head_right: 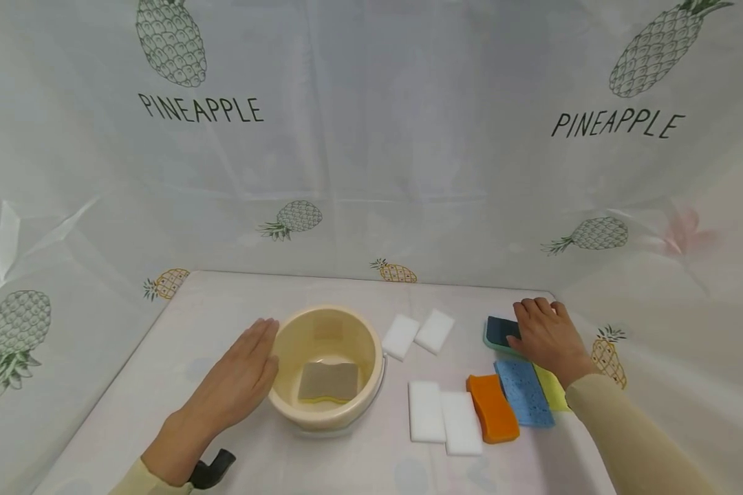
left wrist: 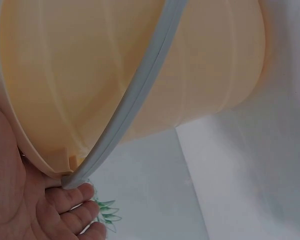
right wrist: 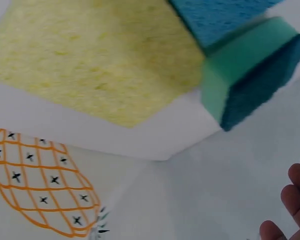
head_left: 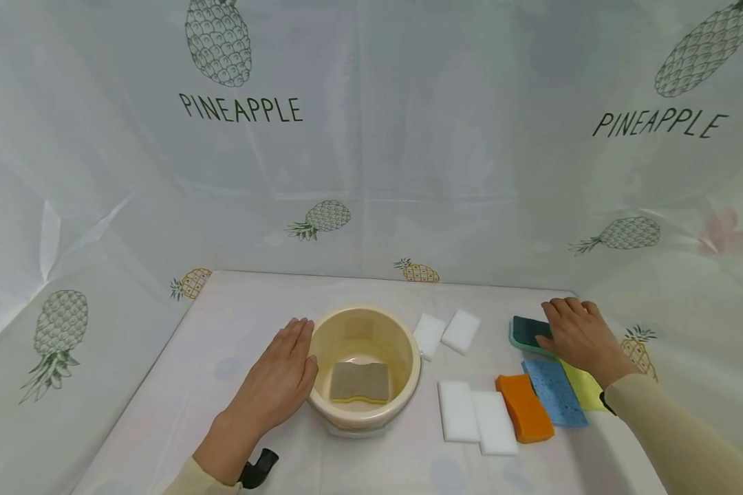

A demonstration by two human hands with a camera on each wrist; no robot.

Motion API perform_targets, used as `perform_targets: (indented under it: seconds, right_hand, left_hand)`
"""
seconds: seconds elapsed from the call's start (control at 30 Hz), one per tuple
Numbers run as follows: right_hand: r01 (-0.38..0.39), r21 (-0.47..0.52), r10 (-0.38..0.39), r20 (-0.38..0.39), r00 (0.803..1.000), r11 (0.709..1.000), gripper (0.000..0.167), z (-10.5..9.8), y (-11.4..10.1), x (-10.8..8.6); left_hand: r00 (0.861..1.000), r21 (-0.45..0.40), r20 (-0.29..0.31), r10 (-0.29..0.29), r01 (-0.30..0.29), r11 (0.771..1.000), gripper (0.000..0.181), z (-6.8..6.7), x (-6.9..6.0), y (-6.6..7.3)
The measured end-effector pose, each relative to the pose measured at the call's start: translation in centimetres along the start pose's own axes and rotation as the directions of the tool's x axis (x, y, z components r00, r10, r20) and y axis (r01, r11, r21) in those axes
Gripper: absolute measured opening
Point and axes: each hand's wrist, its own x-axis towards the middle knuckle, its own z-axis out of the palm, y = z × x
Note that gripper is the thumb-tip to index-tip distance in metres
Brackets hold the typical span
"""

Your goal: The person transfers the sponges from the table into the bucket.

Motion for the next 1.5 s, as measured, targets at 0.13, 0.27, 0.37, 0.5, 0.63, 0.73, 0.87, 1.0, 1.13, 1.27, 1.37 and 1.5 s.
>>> perform_targets:
  seconds: [0.13,0.27,0.37,0.5,0.63,0.73,0.87,1.0,1.13,1.27,1.37,1.5]
  right_hand:
    - [-0.002,0.004,0.002,0.058,0.998,1.0,0.075,0.7,0.2,-0.7]
    - [0.005,0.009,-0.006,0.094,0.996,1.0,0.078,1.3,0.2,-1.2]
    - [-0.003,-0.002,0.004,0.121,0.993,1.0,0.079,1.7,0.3,-1.3]
    - [-0.027,-0.021,0.03,0.158,0.987,0.999,0.082,2.3,0.6,-1.4]
    - [-0.04,-0.03,0.045,0.178,0.983,0.999,0.086,2.9,1.0,-1.5]
    - [-0.05,-0.029,0.054,0.204,0.977,0.998,0.087,3.1,1.0,-1.5]
    - [-0.069,-0.012,0.07,0.255,0.965,0.998,0.085,3.3,0.9,-1.4]
    - [-0.098,0.017,0.089,0.286,0.954,0.995,0.083,3.5,0.9,-1.3]
    - [-0.143,0.065,0.117,0.3,0.947,0.988,0.084,3.8,1.0,-1.1]
    - [-0.182,0.124,0.14,0.286,0.948,0.976,0.086,3.9,1.3,-0.8]
    - [-0.181,0.147,0.143,0.237,0.961,0.972,0.085,3.8,1.5,-0.6]
    - [-0.149,0.15,0.131,0.124,0.984,0.977,0.083,3.8,1.1,-0.4]
  left_hand:
    - [1.0,-0.003,0.015,-0.009,0.009,1.0,0.056,-0.1,0.1,0.1]
    - [0.999,-0.01,0.027,-0.017,0.018,1.0,0.056,-0.1,0.1,0.1]
    - [0.999,-0.016,0.03,-0.023,0.023,1.0,0.056,0.0,0.0,0.1]
    - [0.999,-0.017,0.031,-0.023,0.024,1.0,0.056,0.0,0.0,0.1]
    - [0.999,-0.011,0.029,-0.019,0.019,1.0,0.056,0.1,0.1,0.1]
    - [0.999,-0.015,0.03,-0.017,0.018,1.0,0.056,0.0,0.1,0.1]
    - [0.999,-0.025,0.034,-0.021,0.021,0.999,0.056,-0.1,0.0,0.2]
    - [0.999,-0.023,0.032,-0.021,0.021,1.0,0.056,0.1,0.1,0.1]
    - [0.999,-0.015,0.03,-0.017,0.017,1.0,0.057,0.2,0.2,0.0]
    - [1.0,-0.012,0.025,-0.015,0.016,1.0,0.056,0.1,0.1,0.0]
    - [1.0,-0.013,0.024,-0.018,0.018,1.0,0.056,0.1,0.1,0.1]
    - [0.999,-0.013,0.025,-0.023,0.023,1.0,0.056,0.1,0.1,0.0]
